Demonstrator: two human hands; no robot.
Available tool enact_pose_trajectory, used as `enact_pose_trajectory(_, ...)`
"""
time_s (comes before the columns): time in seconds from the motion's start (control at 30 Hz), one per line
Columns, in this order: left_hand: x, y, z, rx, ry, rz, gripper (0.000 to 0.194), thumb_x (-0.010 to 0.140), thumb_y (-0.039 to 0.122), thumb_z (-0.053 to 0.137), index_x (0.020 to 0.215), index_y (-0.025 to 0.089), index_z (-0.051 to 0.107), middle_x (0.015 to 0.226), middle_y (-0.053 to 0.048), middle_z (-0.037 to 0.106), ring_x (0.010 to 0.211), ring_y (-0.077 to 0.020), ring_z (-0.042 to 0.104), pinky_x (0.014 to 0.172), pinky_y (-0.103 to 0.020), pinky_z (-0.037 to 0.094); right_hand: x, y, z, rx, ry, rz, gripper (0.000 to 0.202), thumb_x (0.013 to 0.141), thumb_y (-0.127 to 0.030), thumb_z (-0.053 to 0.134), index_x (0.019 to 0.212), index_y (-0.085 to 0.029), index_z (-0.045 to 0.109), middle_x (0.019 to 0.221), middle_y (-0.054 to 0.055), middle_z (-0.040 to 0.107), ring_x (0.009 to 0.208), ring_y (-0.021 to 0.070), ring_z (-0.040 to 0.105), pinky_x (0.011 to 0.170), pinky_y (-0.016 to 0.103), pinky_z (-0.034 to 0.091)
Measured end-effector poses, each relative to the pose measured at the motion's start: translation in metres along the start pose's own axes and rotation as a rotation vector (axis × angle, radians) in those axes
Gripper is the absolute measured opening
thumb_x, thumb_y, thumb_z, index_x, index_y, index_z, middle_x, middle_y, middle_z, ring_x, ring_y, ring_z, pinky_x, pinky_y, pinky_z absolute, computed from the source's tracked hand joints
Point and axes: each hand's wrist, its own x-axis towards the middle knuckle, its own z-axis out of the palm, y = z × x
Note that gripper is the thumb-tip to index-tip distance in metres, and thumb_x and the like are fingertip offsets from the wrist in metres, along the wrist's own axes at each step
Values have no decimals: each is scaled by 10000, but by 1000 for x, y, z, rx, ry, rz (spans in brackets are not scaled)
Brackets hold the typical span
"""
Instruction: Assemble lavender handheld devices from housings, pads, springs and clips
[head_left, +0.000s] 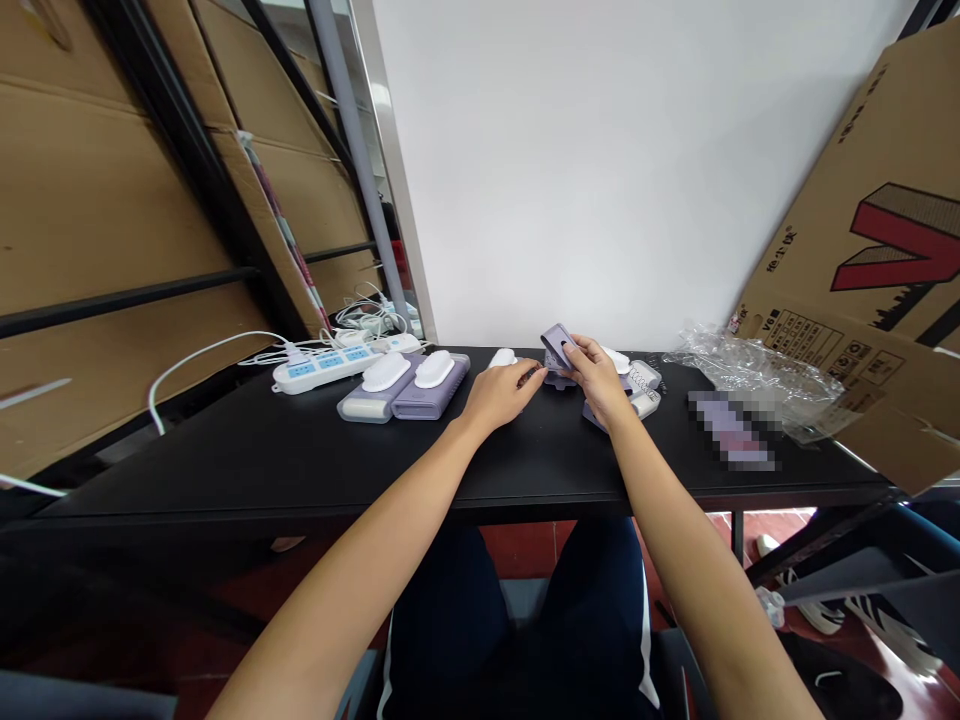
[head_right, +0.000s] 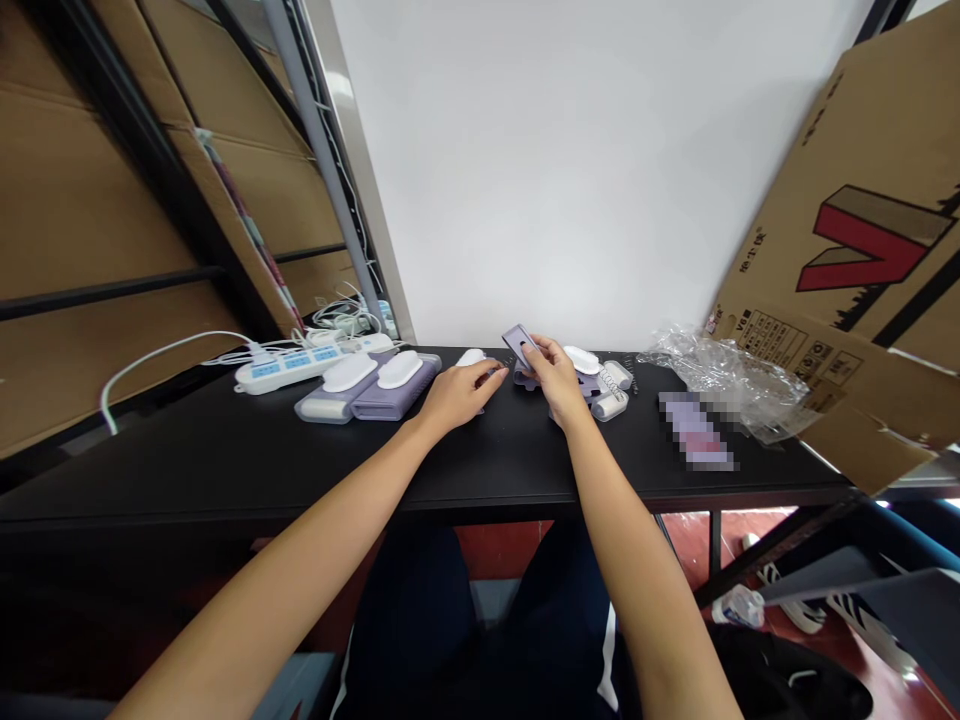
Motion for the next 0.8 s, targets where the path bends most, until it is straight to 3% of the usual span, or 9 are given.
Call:
enact_pose_trajectory(0.27, 0, -2, 0, 32, 18, 40, 383, 1039, 488, 448, 1151, 277, 748, 957, -55, 786, 871, -257, 719, 732, -316, 446, -4, 0, 2, -90, -70, -45, 408, 789, -511, 794, 1102, -264, 706, 1145, 21, 718, 1037, 173, 671, 895, 322, 568)
enact_pose_trajectory(0.43, -1, 0, -1, 45, 12, 40, 389, 1040, 484, 446, 1130, 264, 754, 969, -54, 792, 897, -260, 728, 740, -317, 449, -6, -3, 2, -100, -76, -32, 457, 769, -526, 804, 1117, -259, 675, 1078, 17, 718, 997, 173, 683, 846, 308, 577)
enact_pose_trajectory(0.6, -1, 1, -2, -21, 24, 2, 395, 1026, 514, 467, 1144, 272, 756, 932, -31, 789, 864, -225, 722, 757, -295, 463, -8, -7, 4, -110, -25, 29, 547, 744, -531, 818, 1161, -268, 579, 927, -21, 716, 837, 157, 713, 739, 274, 568)
enact_pose_trajectory(0.67, 2, -4, -2, -124, 73, -12, 462, 1046, 537, 396, 1126, 260, 757, 920, -34, 780, 863, -210, 716, 781, -291, 478, -7, -7, 4, -84, 19, 27, 588, 738, -514, 825, 1201, -276, 552, 933, -28, 721, 806, 148, 716, 690, 252, 557)
enact_pose_trajectory(0.8, 11, -17, -3, -294, 313, -107, 556, 1073, 505, 263, 1142, 209, 729, 1037, -81, 765, 1018, -223, 694, 915, -327, 502, 0, -6, -2, 53, 204, 5, 567, 748, -467, 820, 1217, -278, 563, 977, -29, 711, 782, 128, 717, 631, 219, 550)
